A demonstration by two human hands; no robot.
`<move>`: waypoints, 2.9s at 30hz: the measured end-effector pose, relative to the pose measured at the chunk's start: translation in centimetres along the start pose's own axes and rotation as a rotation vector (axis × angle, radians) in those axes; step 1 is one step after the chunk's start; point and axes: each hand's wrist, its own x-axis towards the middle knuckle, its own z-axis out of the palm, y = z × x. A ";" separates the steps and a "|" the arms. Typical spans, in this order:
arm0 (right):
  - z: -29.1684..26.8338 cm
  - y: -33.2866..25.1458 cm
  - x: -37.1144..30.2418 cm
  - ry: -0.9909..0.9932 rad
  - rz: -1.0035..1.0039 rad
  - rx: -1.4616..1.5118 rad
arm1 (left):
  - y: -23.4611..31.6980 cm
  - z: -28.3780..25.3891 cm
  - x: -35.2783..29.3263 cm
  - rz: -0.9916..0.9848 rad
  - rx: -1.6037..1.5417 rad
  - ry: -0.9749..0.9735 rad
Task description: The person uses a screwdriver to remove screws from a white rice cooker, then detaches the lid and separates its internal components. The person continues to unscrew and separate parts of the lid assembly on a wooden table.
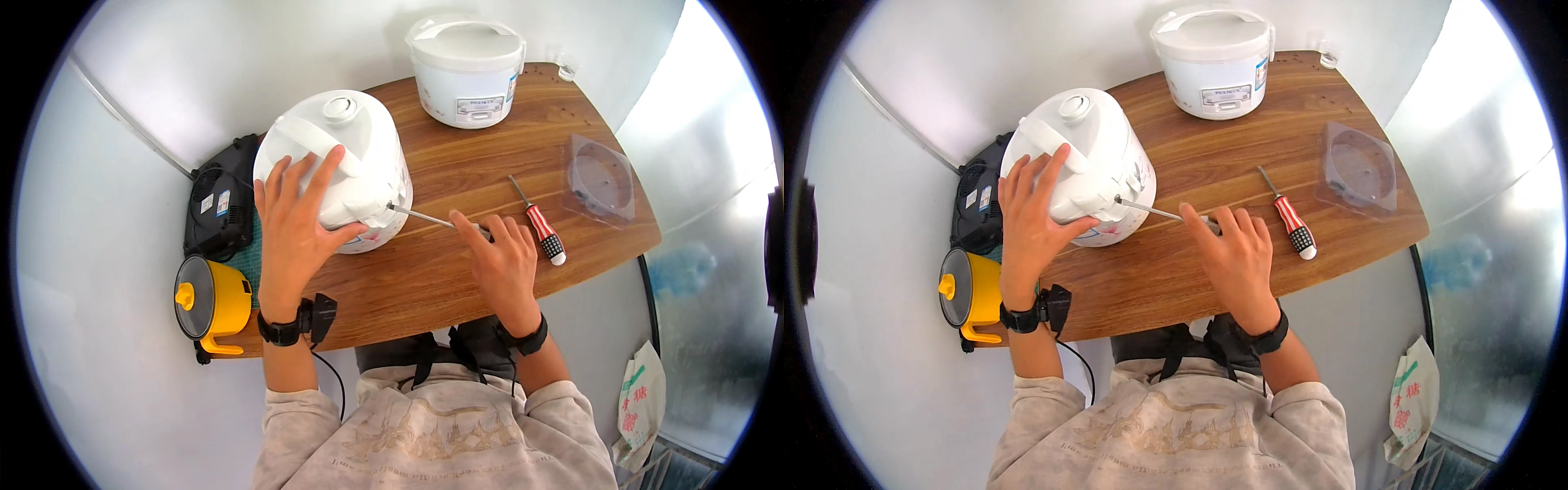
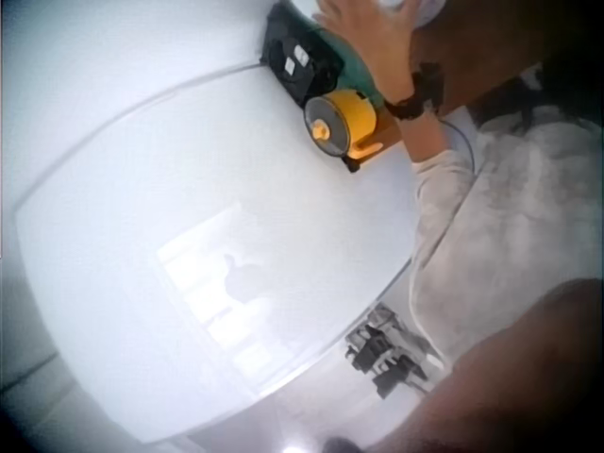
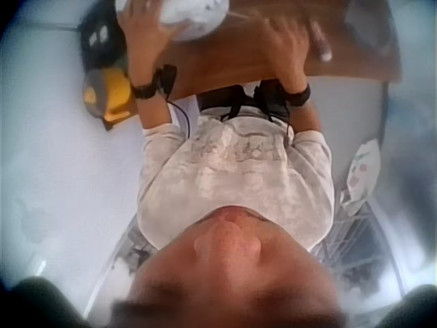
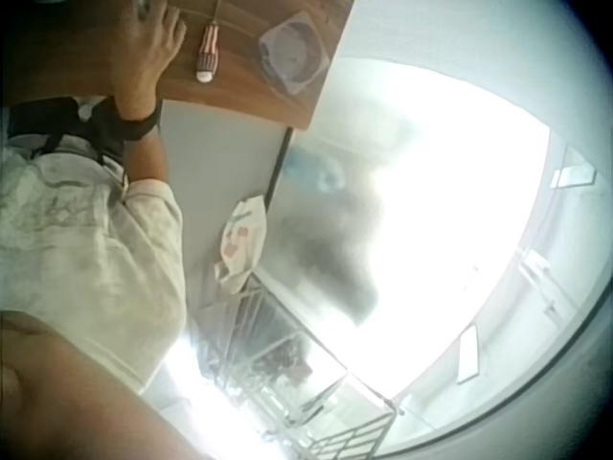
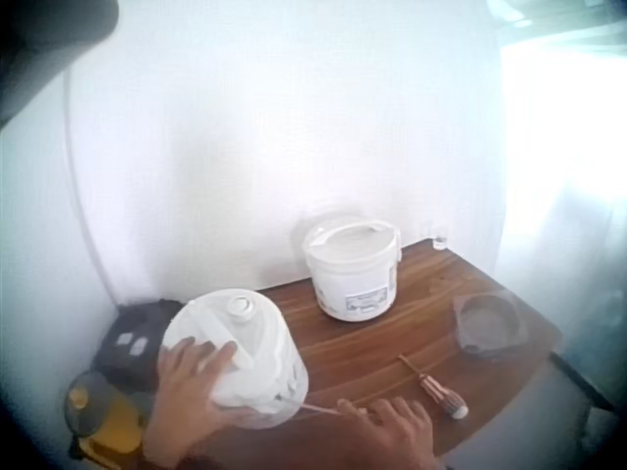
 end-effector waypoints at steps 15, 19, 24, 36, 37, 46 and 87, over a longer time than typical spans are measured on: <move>0.1 -4.0 -3.1 -0.643 0.778 1.714 | 0.1 0.1 0.0 0.012 -0.002 0.019; -0.1 -4.1 -2.9 -0.686 0.798 1.710 | -0.1 0.2 -0.1 0.020 0.013 0.029; 0.3 -4.4 -3.1 -0.659 0.778 1.699 | -0.2 0.2 0.0 0.017 0.012 0.017; -0.7 -5.6 -2.5 -0.697 0.942 1.977 | -0.1 0.2 0.0 0.020 0.008 0.021; -0.9 -6.0 -2.4 -0.694 0.965 2.017 | 0.0 0.2 0.0 0.019 0.008 0.021; 0.2 -5.6 -2.8 -0.543 0.677 1.392 | 0.0 0.0 0.0 0.006 0.005 0.001; 0.4 -4.8 -2.9 -0.657 0.793 1.752 | -0.1 0.2 0.1 0.060 0.069 0.014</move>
